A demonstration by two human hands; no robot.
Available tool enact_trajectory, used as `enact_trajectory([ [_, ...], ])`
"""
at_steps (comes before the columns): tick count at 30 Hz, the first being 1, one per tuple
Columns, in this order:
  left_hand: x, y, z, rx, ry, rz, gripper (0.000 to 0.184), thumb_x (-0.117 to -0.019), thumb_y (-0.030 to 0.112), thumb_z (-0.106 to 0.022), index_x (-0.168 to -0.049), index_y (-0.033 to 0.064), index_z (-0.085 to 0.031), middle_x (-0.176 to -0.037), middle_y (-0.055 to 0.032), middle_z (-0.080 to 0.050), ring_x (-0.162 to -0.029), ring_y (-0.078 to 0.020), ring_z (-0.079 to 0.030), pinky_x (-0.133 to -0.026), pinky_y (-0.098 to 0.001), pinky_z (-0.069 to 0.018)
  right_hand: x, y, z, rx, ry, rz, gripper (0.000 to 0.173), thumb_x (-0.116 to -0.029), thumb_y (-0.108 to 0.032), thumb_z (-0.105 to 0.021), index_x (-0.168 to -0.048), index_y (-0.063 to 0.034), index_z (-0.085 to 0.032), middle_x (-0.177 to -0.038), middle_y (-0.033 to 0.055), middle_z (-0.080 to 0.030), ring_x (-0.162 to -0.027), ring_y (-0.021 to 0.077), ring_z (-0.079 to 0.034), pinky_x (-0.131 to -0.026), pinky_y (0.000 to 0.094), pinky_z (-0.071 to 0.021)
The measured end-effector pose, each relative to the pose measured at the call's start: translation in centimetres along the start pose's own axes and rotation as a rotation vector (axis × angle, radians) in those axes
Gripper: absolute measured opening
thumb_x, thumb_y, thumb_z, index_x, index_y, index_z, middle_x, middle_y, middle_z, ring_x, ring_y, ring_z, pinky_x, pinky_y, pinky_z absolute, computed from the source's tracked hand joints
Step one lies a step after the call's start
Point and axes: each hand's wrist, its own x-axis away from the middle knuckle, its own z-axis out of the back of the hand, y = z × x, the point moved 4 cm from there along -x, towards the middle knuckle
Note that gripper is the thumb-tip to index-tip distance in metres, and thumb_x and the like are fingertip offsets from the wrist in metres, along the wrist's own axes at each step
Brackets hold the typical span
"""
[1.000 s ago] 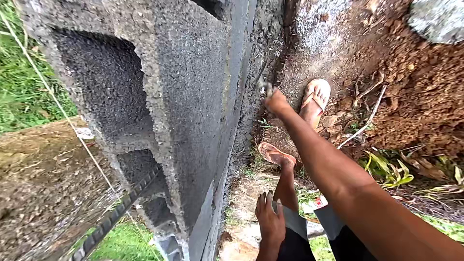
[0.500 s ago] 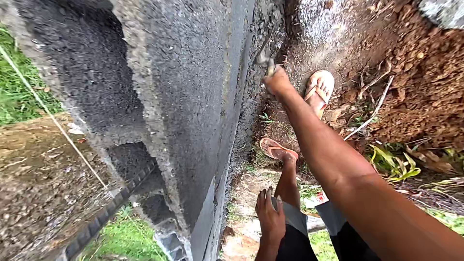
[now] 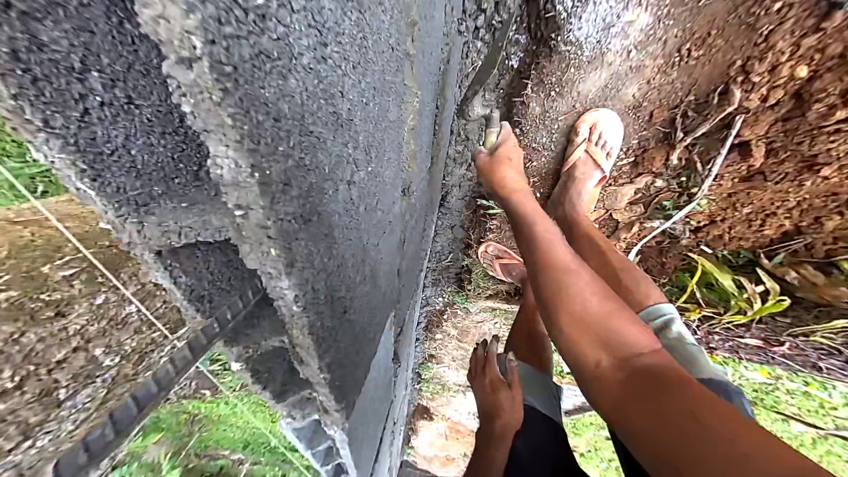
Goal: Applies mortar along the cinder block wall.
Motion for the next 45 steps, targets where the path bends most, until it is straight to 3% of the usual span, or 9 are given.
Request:
enact_trajectory([
  [5,0.0,0.5,0.4,-0.026,-0.008,-0.008,0.050,-0.1024,0.041,-0.051,-0.142,0.0138,-0.061,-0.147,-0.0159,-0.056,-0.140,-0.0356,-0.049,-0.113,-0.0598,-0.0378,0.5,3.3,-4.7,0.166,-0.315,-0.120,0.059,-0.0968,-0.019,-0.068,-0.147,-0.0008,-0.044,-0.127,0.0293,-0.063,-0.113,0.0449,-0.065,-0.093,0.0628,-0.0528],
  [13,0.1,0.1,0.1,-0.030,-0.038,-0.006,0.050,-0.1024,0.041,-0.050,-0.143,0.0133,-0.061,-0.147,-0.0163,-0.056,-0.140,-0.0360,-0.048,-0.113,-0.0599,-0.0379,0.8,-0.7,2.0,0.133,-0.076,0.022,0.052,-0.0979,-0.020,-0.065,-0.142,-0.0023,-0.046,-0.121,0.0271,-0.065,-0.110,0.0434,-0.066,-0.090,0.0625,-0.0529],
  [18,0.0,-0.5,0.0,-0.026,-0.036,0.003,0.051,-0.1029,0.042,-0.049,-0.144,0.0141,-0.060,-0.148,-0.0150,-0.055,-0.141,-0.0343,-0.048,-0.113,-0.0590,-0.0379,1.0,-4.4,0.7,0.082,-0.019,0.041,0.063,-0.0982,-0.018,-0.064,-0.152,-0.0016,-0.034,-0.124,0.0270,-0.065,-0.113,0.0424,-0.067,-0.093,0.0598,-0.0540],
  [23,0.1,0.0,0.2,-0.044,-0.045,-0.002,0.050,-0.1028,0.042,-0.050,-0.144,0.0151,-0.059,-0.149,-0.0150,-0.054,-0.142,-0.0349,-0.047,-0.115,-0.0591,-0.0363,1.8,-1.7,-2.0,0.211,-0.332,-0.100,0.053,-0.0990,-0.022,-0.066,-0.140,0.0043,-0.045,-0.119,0.0273,-0.063,-0.099,0.0385,-0.068,-0.084,0.0569,-0.0559],
  [28,0.2,0.0,-0.1,-0.043,-0.056,0.006,0.051,-0.1032,0.042,-0.049,-0.145,0.0150,-0.059,-0.150,-0.0147,-0.054,-0.142,-0.0341,-0.047,-0.115,-0.0583,-0.0368,2.0,-2.5,0.5,0.123,-0.114,-0.045,0.055,-0.0974,-0.019,-0.066,-0.144,-0.0016,-0.042,-0.123,0.0270,-0.064,-0.109,0.0420,-0.067,-0.089,0.0604,-0.0540],
  [32,0.3,0.0,-0.2,-0.035,-0.044,0.009,0.051,-0.1027,0.042,-0.050,-0.144,0.0144,-0.059,-0.149,-0.0152,-0.054,-0.141,-0.0346,-0.047,-0.114,-0.0589,-0.0372,3.4,2.9,-6.2,0.172,-0.292,-0.094,0.064,-0.0943,-0.016,-0.070,-0.148,0.0034,-0.041,-0.126,0.0318,-0.062,-0.110,0.0464,-0.066,-0.091,0.0637,-0.0542],
  [35,0.4,0.2,-0.1,-0.039,-0.037,-0.003,0.050,-0.1021,0.040,-0.051,-0.145,0.0140,-0.059,-0.148,-0.0158,-0.054,-0.141,-0.0348,-0.047,-0.115,-0.0589,-0.0363,4.9,8.2,-10.0,0.237,-0.460,-0.197,0.055,-0.0965,-0.020,-0.068,-0.143,0.0004,-0.048,-0.126,0.0299,-0.063,-0.111,0.0449,-0.066,-0.091,0.0628,-0.0537],
  [42,0.8,-1.9,-1.0,0.054,-0.015,0.014,0.051,-0.1026,0.041,-0.051,-0.143,0.0130,-0.060,-0.148,-0.0140,-0.056,-0.141,-0.0328,-0.048,-0.115,-0.0586,-0.0378,2.4,4.7,-4.8,0.055,-0.116,-0.075,0.056,-0.0980,-0.020,-0.065,-0.146,-0.0014,-0.044,-0.126,0.0282,-0.064,-0.113,0.0441,-0.065,-0.093,0.0628,-0.0522],
  [45,0.9,-2.1,-0.7,0.071,0.002,0.025,0.049,-0.1028,0.041,-0.052,-0.144,0.0143,-0.060,-0.149,-0.0133,-0.056,-0.142,-0.0324,-0.047,-0.116,-0.0587,-0.0367,2.9,5.9,-8.8,0.008,-0.227,-0.117,0.060,-0.0962,-0.018,-0.068,-0.147,-0.0005,-0.042,-0.126,0.0300,-0.063,-0.111,0.0449,-0.066,-0.091,0.0633,-0.0540],
])
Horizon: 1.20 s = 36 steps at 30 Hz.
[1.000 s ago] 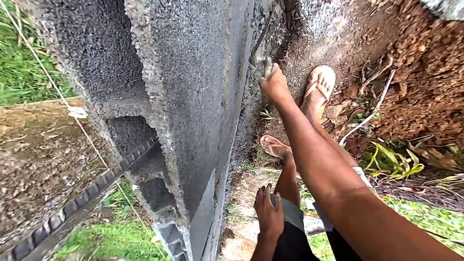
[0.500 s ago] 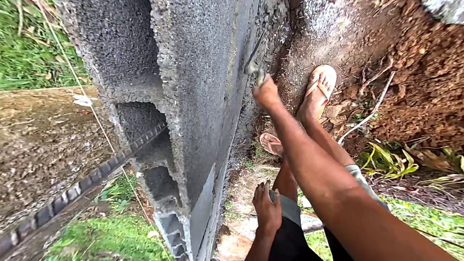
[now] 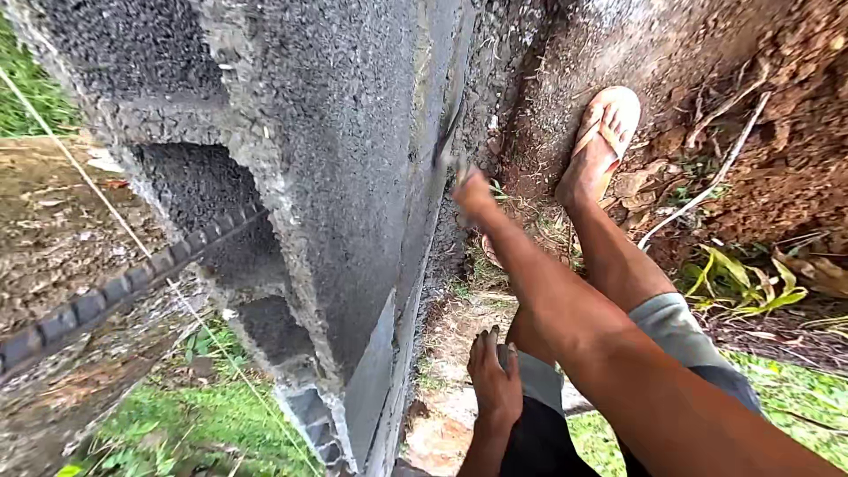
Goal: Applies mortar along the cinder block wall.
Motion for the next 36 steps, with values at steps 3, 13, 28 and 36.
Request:
enact_trajectory([
  [3,-0.1,0.6,0.3,-0.015,0.010,-0.028,0.050,-0.1027,0.040,-0.051,-0.144,0.0136,-0.060,-0.148,-0.0149,-0.056,-0.141,-0.0332,-0.048,-0.115,-0.0594,-0.0371,-0.6,0.7,-0.3,0.014,-0.135,-0.060,0.052,-0.0965,-0.017,-0.068,-0.141,0.0024,-0.048,-0.126,0.0307,-0.060,-0.110,0.0438,-0.064,-0.089,0.0620,-0.0531],
  [13,0.0,0.5,0.1,-0.041,0.018,-0.035,0.051,-0.1026,0.042,-0.051,-0.144,0.0123,-0.060,-0.148,-0.0161,-0.055,-0.141,-0.0354,-0.048,-0.115,-0.0599,-0.0368,0.7,0.0,0.1,0.135,-0.057,0.028,0.063,-0.0944,-0.017,-0.070,-0.146,0.0037,-0.042,-0.127,0.0319,-0.062,-0.115,0.0471,-0.064,-0.095,0.0646,-0.0524],
  [28,0.4,1.7,0.8,-0.063,0.085,-0.030,0.052,-0.1027,0.041,-0.052,-0.143,0.0095,-0.060,-0.148,-0.0170,-0.055,-0.140,-0.0346,-0.048,-0.116,-0.0589,-0.0360,7.1,8.0,-3.2,0.540,-0.580,-0.089,0.045,-0.1030,-0.030,-0.058,-0.136,0.0007,-0.059,-0.129,0.0230,-0.062,-0.114,0.0337,-0.063,-0.098,0.0544,-0.0496],
  [36,5.3,4.6,4.6,-0.189,0.157,-0.105,0.052,-0.1057,0.038,-0.048,-0.149,0.0106,-0.053,-0.156,-0.0198,-0.046,-0.145,-0.0394,-0.041,-0.118,-0.0588,-0.0321,24.4,5.2,17.2,0.308,-0.106,-0.109,0.048,-0.1070,-0.026,-0.054,-0.141,0.0081,-0.051,-0.137,0.0302,-0.057,-0.123,0.0384,-0.059,-0.105,0.0540,-0.0471],
])
